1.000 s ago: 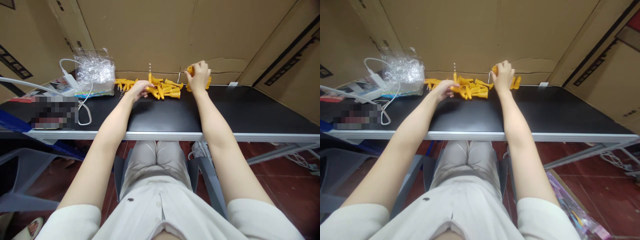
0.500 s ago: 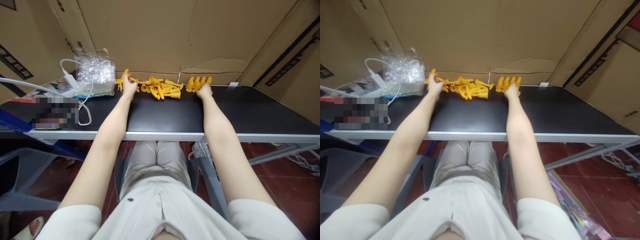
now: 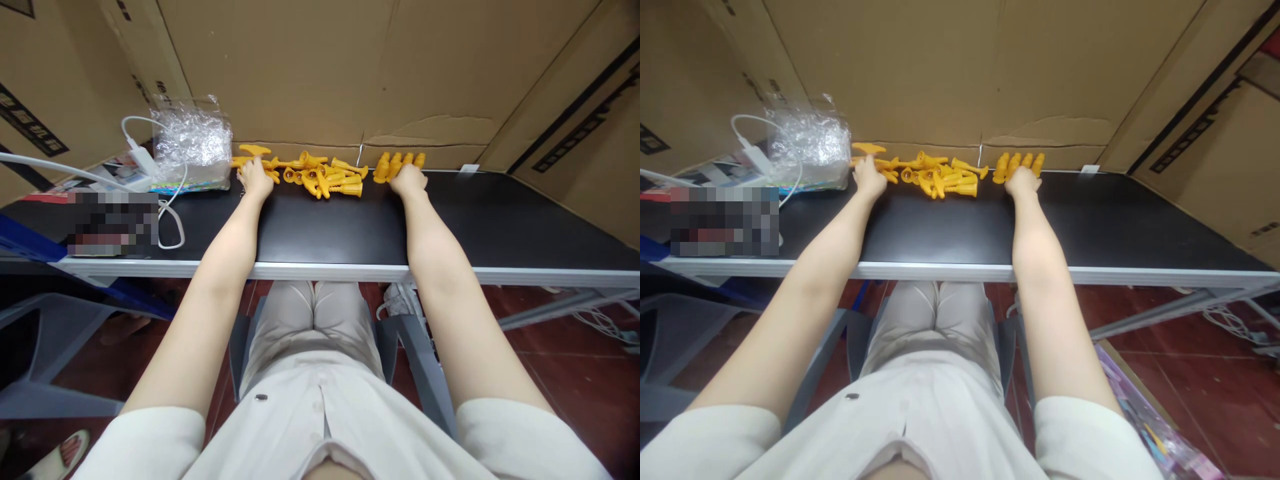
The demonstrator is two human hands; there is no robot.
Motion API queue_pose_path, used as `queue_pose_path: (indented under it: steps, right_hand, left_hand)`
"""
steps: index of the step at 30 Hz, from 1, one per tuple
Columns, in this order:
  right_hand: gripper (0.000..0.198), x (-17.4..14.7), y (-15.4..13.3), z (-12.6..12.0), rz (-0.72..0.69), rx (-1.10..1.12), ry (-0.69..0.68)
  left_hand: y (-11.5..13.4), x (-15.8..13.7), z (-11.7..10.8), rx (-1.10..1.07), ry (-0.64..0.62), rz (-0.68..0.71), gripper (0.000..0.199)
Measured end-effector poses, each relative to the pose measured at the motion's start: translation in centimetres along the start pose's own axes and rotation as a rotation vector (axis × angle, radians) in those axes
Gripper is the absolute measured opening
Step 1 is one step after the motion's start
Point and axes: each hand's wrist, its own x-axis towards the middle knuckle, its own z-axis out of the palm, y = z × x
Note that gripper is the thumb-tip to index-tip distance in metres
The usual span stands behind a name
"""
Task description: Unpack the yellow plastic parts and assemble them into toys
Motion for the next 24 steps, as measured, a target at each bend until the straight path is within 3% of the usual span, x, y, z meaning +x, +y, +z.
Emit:
queue_pose_path:
  steps: [4,11,17,24]
  right_hand:
    - [0.046,-1.3,-2.3,-1.8,0.094,0.076,0.132]
    - [0.046,-2.5,-5.9,-1.9,-0.157,0.050,0.157]
    - [0.046,-3.0,-7.3,-0.7,-0.305,0.020,0.130]
    - [0.047,-2.3,-7.5,-0.9,-0.264,0.039,0.088]
  left_hand:
    - [-1.0,0.3,0.7,0.022,-0.123,0.039,0.066]
    - [-2.8,1.4,1.5,-0.066,-0.082,0.108,0.046]
    - [-2.0,0.6,0.6,0.027,-0.118,0.106,0.057]
    - [-0.8,-0.2,0.1,0.102,-0.224,0.014,0.081]
